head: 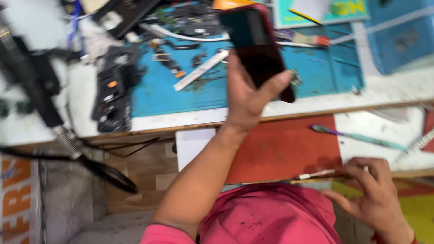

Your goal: The person holds a disassembled smartphone and uses a metal spudger to pry and separate the screen assembly from the phone's frame. They work along the edges of the device, carefully lifting the display to disconnect internal components.

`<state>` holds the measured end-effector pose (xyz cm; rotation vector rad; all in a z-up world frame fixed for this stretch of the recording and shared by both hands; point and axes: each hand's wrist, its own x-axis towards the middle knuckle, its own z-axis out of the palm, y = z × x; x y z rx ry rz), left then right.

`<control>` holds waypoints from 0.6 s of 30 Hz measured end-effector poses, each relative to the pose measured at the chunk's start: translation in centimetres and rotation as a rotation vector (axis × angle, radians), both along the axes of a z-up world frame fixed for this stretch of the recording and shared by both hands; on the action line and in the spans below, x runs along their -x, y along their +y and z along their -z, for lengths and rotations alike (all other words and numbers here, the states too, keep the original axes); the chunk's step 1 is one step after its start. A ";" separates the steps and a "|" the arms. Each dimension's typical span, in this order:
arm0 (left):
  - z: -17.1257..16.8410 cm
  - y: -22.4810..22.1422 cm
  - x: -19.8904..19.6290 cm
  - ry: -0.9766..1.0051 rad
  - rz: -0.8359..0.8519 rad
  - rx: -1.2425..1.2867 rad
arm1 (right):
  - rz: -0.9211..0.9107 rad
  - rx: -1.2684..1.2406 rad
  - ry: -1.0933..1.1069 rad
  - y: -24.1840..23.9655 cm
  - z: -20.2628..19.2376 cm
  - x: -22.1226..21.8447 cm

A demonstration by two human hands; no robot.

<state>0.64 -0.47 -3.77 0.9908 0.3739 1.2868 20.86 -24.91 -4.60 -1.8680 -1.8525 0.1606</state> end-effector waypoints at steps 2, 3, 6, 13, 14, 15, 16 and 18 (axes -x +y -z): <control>-0.2 -0.4 0.1 0.001 -0.049 -0.038 | -0.014 -0.018 0.042 0.2 -0.1 0.8; -0.5 -0.6 0.2 -0.002 -0.111 -0.065 | -0.018 -0.034 0.035 1.1 -0.6 1.0; -2.2 -1.3 0.6 -0.004 -0.385 -0.159 | -0.072 -0.087 0.000 5.2 -3.7 1.8; -3.0 0.9 4.1 -0.158 -0.801 -0.464 | -0.532 -0.225 0.024 23.1 -9.5 8.0; -3.2 1.6 4.2 -0.245 -0.796 -0.425 | -0.602 -0.259 0.000 25.2 -9.6 9.5; -3.4 1.9 4.5 -0.282 -0.814 -0.396 | -0.628 -0.231 -0.032 26.7 -9.5 11.2; -3.7 2.4 4.5 -0.310 -0.812 -0.381 | -0.654 -0.203 -0.065 28.0 -9.5 12.3; -3.8 2.2 4.9 -0.330 -0.805 -0.346 | -0.670 -0.083 -0.153 29.2 -8.8 13.8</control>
